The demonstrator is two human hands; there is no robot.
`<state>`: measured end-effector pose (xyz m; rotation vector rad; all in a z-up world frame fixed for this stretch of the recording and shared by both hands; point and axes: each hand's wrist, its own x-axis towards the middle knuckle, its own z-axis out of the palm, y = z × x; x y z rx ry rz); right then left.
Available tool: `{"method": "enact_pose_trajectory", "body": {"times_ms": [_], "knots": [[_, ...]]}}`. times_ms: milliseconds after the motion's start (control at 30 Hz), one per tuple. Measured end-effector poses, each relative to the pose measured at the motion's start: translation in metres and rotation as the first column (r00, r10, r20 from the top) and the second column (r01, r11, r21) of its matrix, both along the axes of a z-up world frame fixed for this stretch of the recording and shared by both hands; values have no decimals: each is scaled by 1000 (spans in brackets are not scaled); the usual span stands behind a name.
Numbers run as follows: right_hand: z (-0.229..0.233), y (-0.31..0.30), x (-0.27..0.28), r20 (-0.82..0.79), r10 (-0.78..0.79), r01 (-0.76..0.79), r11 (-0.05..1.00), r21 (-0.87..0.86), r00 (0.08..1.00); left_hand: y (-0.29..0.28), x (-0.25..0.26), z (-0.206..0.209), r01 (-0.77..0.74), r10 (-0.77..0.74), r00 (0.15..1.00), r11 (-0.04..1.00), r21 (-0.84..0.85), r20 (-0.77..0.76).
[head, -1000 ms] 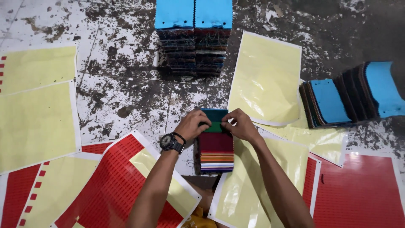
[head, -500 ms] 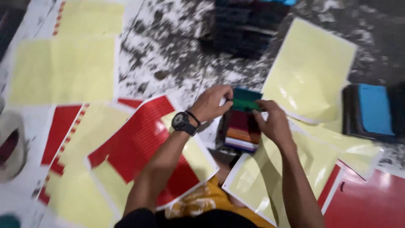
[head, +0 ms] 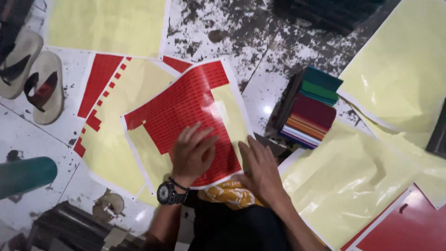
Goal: The person sits on the floor and assembles notebooks by peeling small red adhesive strips from a sheet and applying them to the spine of a stack of papers. They repeat this process for multiple stacks of different colored papers, creating a row of small, colorful notebooks.
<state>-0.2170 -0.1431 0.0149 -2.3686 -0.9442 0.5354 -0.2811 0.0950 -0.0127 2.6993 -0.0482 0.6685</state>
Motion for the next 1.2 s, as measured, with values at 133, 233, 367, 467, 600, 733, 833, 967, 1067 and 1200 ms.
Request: {"method": "enact_pose_trajectory", "body": {"times_ms": [133,233,367,467,600,733,833,967,1067,1200], "knots": [[-18,-7,19,25,-34,32,996,88,999,-21,-15,12,41,-33,990,997,59,-138],[-22,-18,27,158,-90,60,981,185,983,-34,-7,9,30,-9,973,996,88,-232],[7,-25,13,10,-300,287,921,263,954,-49,13,1,-50,85,984,976,213,-157],[7,-20,3,-34,-375,374,907,196,927,-60,24,1,-93,132,980,965,243,-149],[-26,-10,-2,25,-417,408,898,167,908,-63,27,-4,-134,180,973,950,281,-146],[-45,-5,-2,38,-487,474,863,175,873,-68,33,-4,-178,230,966,922,343,-117],[-27,-2,0,-87,-527,532,816,224,845,-72,36,-4,-208,235,970,932,298,-60],[-39,-5,-2,-166,-586,608,748,267,793,-76,33,-7,-202,202,979,967,158,14],[-32,-1,-4,-188,-635,660,696,282,750,-83,22,-27,-178,176,983,983,51,50],[-13,5,-7,-148,-651,658,678,326,744,-94,13,-19,-147,150,988,985,-95,25]]}}
